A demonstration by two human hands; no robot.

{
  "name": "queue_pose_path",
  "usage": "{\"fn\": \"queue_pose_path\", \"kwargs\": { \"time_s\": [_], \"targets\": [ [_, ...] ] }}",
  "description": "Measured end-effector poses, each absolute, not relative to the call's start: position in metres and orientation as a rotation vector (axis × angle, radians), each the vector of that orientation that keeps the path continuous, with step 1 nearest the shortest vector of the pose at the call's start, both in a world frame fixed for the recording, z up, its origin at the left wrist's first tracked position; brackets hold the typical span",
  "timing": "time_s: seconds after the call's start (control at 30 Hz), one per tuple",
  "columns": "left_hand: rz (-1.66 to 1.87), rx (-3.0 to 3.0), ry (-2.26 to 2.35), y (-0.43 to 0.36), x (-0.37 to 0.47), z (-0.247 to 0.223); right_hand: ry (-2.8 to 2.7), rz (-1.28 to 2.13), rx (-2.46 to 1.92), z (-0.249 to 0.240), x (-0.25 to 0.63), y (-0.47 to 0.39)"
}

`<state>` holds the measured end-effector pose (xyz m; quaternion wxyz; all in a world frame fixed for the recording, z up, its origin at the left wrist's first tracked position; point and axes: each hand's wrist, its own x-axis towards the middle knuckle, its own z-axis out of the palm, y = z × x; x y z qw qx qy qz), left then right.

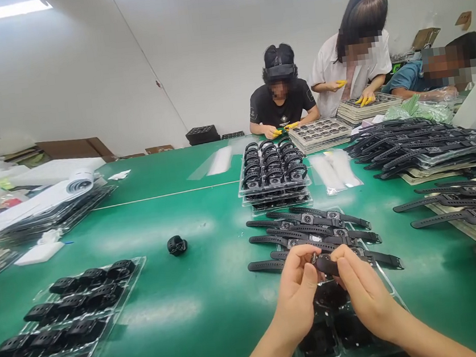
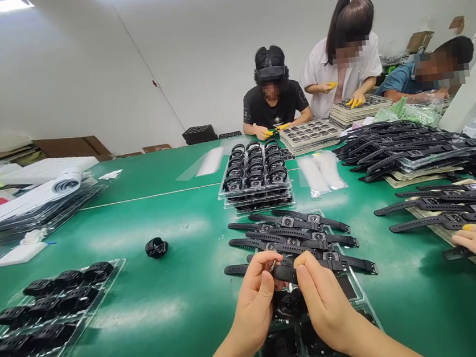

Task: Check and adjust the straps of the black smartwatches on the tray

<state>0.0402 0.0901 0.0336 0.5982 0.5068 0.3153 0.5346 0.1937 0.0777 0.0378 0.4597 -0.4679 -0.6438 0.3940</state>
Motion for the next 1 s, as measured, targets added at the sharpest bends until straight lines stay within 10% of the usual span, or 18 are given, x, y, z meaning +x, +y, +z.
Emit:
{"fn": "queue_pose_path", "kwargs": {
  "time_s": [1.0],
  "targets": [
    [1.139,1.292,0.867,0.0918,0.0424,0.0434,-1.235,1.317,-1.052,0.0332,0.1923,0.0801]
  ]
}}
